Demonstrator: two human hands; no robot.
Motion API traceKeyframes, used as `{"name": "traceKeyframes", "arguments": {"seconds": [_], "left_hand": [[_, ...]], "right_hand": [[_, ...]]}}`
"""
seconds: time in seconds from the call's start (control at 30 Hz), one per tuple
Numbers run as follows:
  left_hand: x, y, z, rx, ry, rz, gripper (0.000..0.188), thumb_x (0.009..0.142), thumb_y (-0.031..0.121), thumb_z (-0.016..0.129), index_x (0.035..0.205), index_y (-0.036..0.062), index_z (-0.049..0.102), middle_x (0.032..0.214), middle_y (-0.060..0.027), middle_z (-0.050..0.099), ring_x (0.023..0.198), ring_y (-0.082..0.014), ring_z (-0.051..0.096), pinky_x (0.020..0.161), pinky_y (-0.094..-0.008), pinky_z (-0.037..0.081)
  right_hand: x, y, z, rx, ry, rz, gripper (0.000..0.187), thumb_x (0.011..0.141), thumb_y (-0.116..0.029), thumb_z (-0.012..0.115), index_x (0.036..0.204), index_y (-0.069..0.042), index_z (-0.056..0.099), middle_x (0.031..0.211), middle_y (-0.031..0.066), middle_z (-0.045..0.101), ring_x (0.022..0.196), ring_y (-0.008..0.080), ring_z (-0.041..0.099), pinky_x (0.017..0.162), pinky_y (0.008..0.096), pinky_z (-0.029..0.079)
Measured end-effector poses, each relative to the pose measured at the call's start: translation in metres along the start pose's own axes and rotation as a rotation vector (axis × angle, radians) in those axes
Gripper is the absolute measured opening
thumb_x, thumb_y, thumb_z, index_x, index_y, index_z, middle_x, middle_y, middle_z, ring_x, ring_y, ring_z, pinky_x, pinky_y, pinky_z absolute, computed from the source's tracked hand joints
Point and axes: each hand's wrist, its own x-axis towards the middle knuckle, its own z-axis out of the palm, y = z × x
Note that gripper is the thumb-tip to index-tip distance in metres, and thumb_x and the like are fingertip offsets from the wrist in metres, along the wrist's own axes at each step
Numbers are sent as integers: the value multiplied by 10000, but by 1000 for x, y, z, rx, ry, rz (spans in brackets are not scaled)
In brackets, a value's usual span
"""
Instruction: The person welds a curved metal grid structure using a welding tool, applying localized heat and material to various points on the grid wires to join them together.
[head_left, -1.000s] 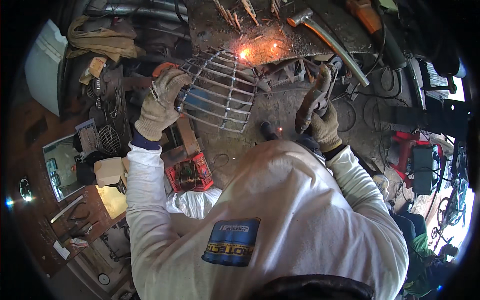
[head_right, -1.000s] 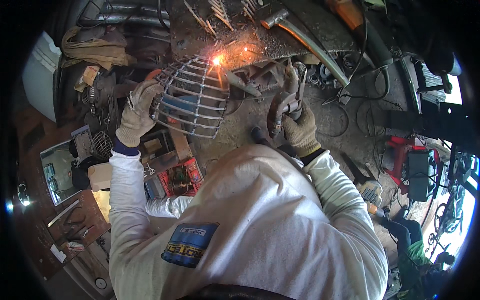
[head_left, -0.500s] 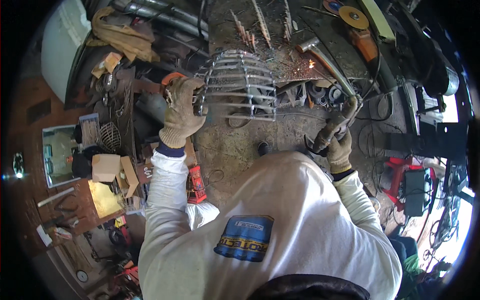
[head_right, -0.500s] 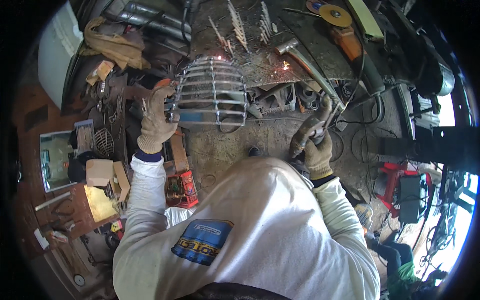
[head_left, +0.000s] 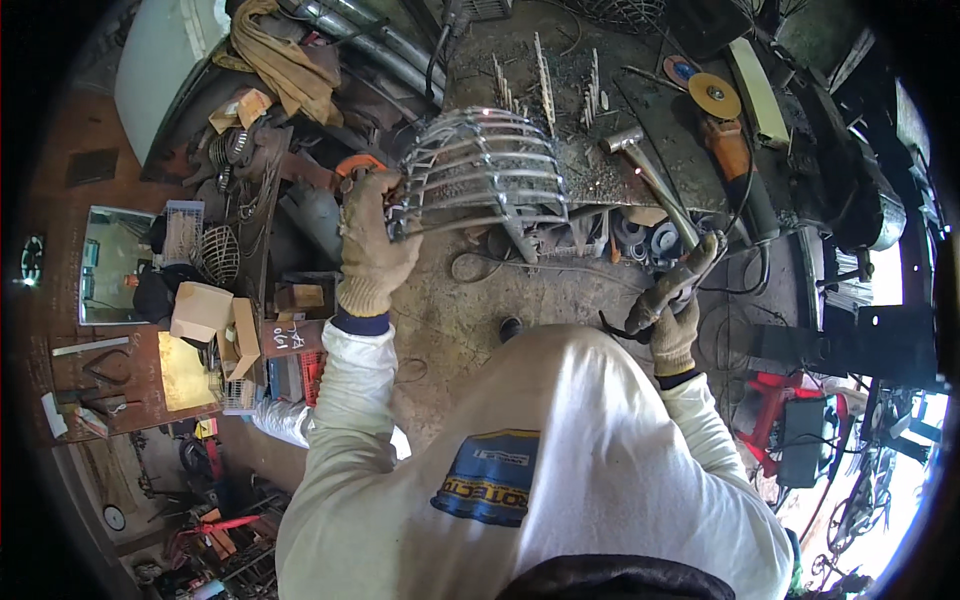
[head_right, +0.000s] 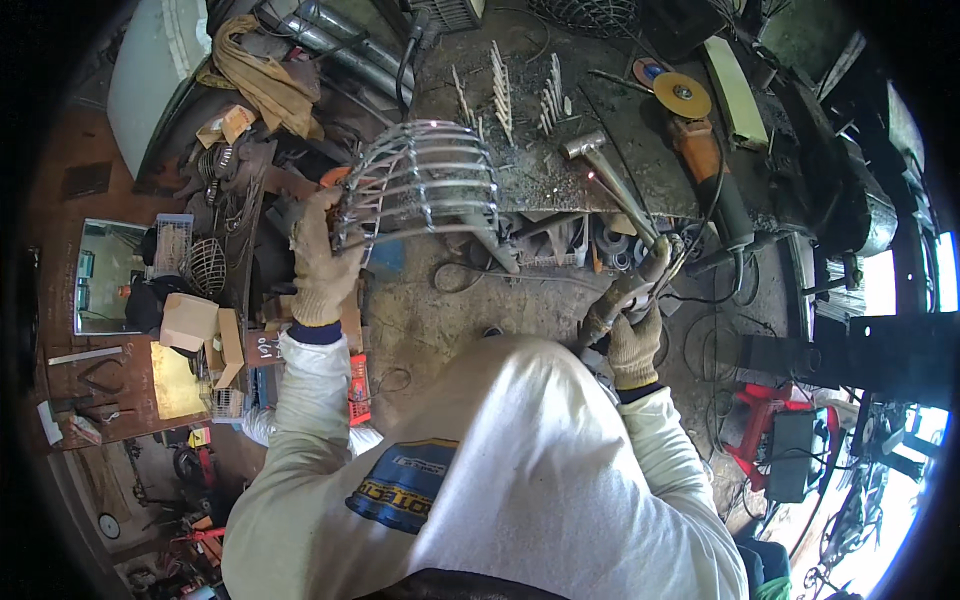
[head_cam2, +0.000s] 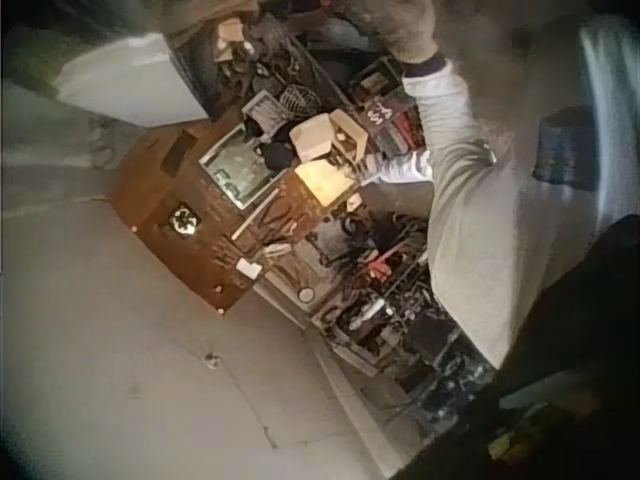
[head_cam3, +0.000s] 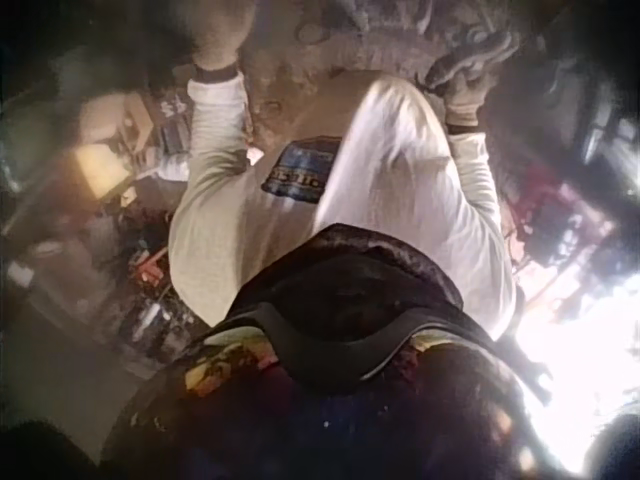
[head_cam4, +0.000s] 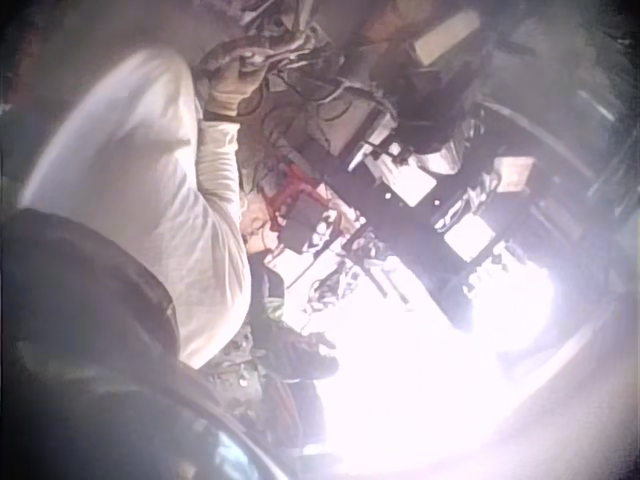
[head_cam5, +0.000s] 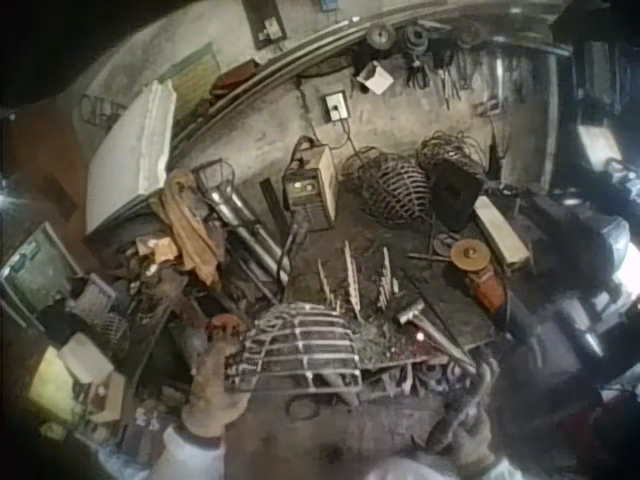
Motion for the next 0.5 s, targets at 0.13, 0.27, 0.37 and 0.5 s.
{"name": "traceKeyframes", "arguments": {"seconds": [0.13, 0.27, 0.37, 0.5], "left_hand": [[-2, -3, 0, -4, 14, -43, 513, 728, 75, 708, 1202, 23, 521, 1063, -183, 581, 966, -353, 589, 859, -431, 484], [5, -25, 4, 50, -18, 70, 498, 721, 71, 713, 1188, 55, 541, 1091, -165, 588, 993, -362, 574, 894, -461, 450], [33, -15, -11, 191, -115, 299, 466, 722, 87, 708, 1164, 80, 561, 1089, -154, 598, 1012, -359, 571, 895, -470, 438], [70, -19, -25, 315, -279, 611, 467, 703, 57, 712, 1153, 90, 591, 1094, -97, 602, 1024, -322, 583, 888, -419, 468]], "right_hand": [[3, 9, -10, -42, 4, -18, 376, 836, -210, 687, 1132, -9, 572, 964, 43, 646, 836, 150, 626, 780, 287, 502], [-1, -7, -7, 43, 41, -33, 328, 821, -134, 674, 1111, -16, 576, 952, 56, 672, 843, 146, 645, 768, 291, 509], [-5, -16, -10, 122, 12, -10, 317, 823, -110, 661, 1113, -17, 573, 951, 53, 669, 838, 146, 646, 768, 293, 511], [-8, -15, -8, 18, 47, -58, 314, 828, -93, 649, 1122, -13, 572, 961, 51, 667, 845, 150, 646, 780, 294, 511]]}}
